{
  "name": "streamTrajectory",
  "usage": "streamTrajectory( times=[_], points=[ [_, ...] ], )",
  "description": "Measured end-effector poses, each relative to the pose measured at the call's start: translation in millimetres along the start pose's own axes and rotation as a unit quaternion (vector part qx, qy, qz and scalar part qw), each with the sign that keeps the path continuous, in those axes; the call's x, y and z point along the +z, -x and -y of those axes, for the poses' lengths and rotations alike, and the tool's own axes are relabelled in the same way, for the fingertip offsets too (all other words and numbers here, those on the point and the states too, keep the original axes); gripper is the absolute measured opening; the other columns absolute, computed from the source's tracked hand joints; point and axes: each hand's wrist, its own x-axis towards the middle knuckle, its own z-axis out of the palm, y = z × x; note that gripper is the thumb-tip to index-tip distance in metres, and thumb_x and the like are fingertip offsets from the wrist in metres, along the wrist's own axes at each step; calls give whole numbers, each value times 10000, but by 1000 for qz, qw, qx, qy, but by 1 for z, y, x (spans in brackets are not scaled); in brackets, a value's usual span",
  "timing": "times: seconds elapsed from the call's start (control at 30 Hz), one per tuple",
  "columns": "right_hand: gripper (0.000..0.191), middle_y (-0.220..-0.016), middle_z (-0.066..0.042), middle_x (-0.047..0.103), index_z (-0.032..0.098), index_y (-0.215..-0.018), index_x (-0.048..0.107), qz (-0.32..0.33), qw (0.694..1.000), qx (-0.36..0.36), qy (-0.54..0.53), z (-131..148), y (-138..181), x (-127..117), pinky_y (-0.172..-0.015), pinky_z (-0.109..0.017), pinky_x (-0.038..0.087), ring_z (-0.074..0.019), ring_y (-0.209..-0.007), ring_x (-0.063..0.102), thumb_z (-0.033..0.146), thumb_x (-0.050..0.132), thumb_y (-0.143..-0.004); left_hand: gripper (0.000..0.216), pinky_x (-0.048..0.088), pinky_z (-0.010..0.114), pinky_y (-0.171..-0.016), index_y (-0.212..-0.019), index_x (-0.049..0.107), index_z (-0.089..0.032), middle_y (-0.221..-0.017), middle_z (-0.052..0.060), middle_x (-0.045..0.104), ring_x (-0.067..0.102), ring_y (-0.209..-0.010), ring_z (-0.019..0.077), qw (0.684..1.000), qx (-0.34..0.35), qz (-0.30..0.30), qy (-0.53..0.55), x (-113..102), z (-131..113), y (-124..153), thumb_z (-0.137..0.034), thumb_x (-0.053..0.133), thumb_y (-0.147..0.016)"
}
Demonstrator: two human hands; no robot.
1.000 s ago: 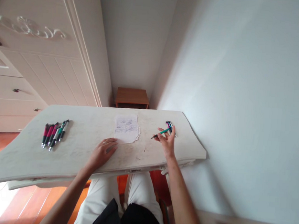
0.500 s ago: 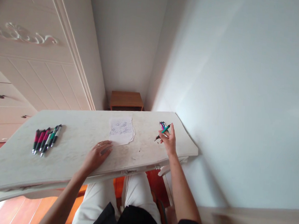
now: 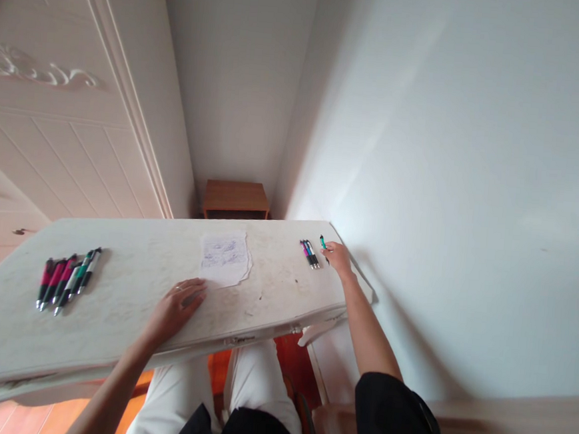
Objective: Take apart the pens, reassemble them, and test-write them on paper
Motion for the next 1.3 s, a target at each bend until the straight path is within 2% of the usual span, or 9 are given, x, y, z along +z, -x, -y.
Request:
streamTrajectory(
  times=[0.17, 0.4, 0.6, 0.73, 0.9, 1.0, 1.1, 1.2, 1.3],
  points=[
    [145, -718, -34, 733, 170, -800, 733, 26, 998, -12, 51, 9, -7, 13, -630, -203, 445, -138, -623, 667, 249, 617, -765, 351, 464, 433, -998, -1014, 703, -190, -1151, 92, 678, 595, -1109, 253, 1000, -4, -5, 0, 0, 0, 0, -425, 473, -894],
    [187, -862, -57, 745, 221, -834, 754, 12, 992, 2, 129, 13, -2, 17, -628, -226, 402, -182, -796, 657, 292, 587, -789, 345, 471, 430, -993, -1012, 705, -187, -1136, 91, 685, 603, -1097, 251, 1000, 3, -13, -4, 1, 2, 0, -415, 479, -888],
    [278, -968, -67, 734, 207, -857, 753, 13, 987, -4, 163, 13, 0, 23, -695, -218, 392, -169, -887, 634, 173, 479, -835, 360, 491, 431, -969, -1000, 709, -190, -1121, 95, 690, 616, -1077, 255, 1000, 4, -13, -9, 1, 2, -1, -437, 474, -884],
    [292, -931, -84, 729, 184, -855, 740, 16, 985, -4, 171, 11, 2, 23, -701, -220, 382, -170, -870, 625, 149, 450, -857, 369, 490, 430, -972, -1010, 707, -193, -1131, 92, 687, 612, -1085, 253, 1000, 5, -11, -9, 1, 2, -1, -446, 468, -887],
    [309, -966, -96, 707, 184, -941, 713, -4, 987, 2, 161, 11, 6, 24, -705, -232, 375, -176, -874, 610, 170, 408, -896, 371, 485, 438, -978, -1004, 708, -198, -1135, 90, 687, 611, -1088, 256, 1000, 6, -11, -10, 0, 1, -1, -451, 464, -885],
    [263, -1016, -92, 692, 193, -1014, 695, -16, 990, 1, 142, 11, 10, 28, -724, -231, 382, -173, -884, 600, 264, 472, -894, 374, 478, 443, -986, -1004, 708, -190, -1139, 94, 685, 606, -1095, 259, 1000, 4, -6, -10, 0, 1, -1, -449, 465, -884],
    [244, -984, -76, 695, 199, -971, 708, -22, 993, -7, 115, 9, 13, 31, -736, -225, 391, -165, -858, 596, 315, 519, -868, 372, 474, 444, -989, -1006, 707, -193, -1145, 97, 682, 604, -1095, 260, 1000, 2, -2, -8, 0, 1, 0, -448, 468, -882],
    [258, -924, -61, 709, 189, -893, 719, -29, 996, -15, 79, 6, 16, 29, -747, -221, 405, -160, -843, 602, 280, 478, -870, 367, 476, 450, -985, -999, 708, -199, -1136, 98, 684, 604, -1094, 265, 1000, -1, -3, -4, 0, 0, -1, -448, 468, -878],
    [313, -908, -60, 722, 162, -933, 709, -44, 998, -11, 39, 2, 21, 27, -735, -228, 433, -167, -820, 617, 284, 425, -879, 356, 476, 455, -986, -982, 711, -207, -1130, 93, 686, 604, -1091, 267, 1000, -6, -7, 2, -1, -1, -1, -447, 472, -872]
  ],
)
